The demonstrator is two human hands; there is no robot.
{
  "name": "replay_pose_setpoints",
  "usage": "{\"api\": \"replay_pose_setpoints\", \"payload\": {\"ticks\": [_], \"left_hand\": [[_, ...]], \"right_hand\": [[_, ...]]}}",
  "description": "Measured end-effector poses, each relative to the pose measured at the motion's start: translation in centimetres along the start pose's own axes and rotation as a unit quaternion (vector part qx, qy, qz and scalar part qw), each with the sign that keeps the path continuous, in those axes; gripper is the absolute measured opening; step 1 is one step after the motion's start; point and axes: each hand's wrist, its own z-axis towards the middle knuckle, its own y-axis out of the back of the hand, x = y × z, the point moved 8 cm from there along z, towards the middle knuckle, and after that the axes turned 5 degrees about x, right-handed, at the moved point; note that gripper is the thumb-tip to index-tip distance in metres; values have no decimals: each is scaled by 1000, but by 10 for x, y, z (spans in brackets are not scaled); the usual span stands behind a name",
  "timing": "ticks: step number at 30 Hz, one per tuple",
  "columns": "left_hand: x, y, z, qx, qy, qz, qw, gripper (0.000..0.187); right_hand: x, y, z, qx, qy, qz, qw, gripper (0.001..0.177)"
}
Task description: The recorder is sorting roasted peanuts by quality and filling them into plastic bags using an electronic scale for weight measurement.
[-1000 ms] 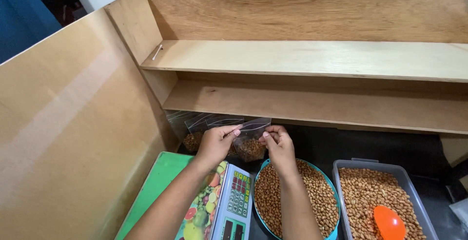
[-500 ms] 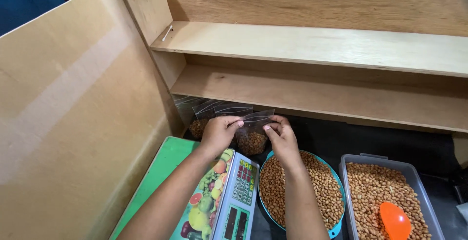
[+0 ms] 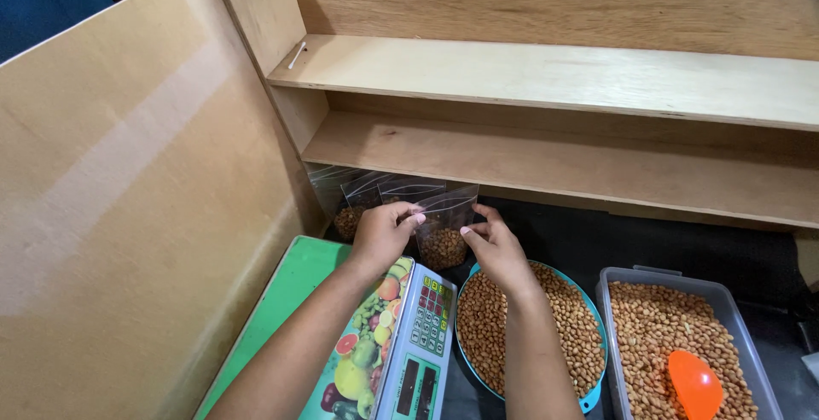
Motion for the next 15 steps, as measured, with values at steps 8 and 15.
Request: {"api": "replay_pose_setpoints", "payload": {"ticks": [8, 15], "left_hand": [[11, -4, 3, -26, -18, -33, 999, 24], [10, -1, 4, -56, -50, -22, 997, 24]], "right_hand": [[4, -3, -2, -14, 5, 3, 1000, 56], [6, -5, 1, -27, 55, 29, 998, 55]]}}
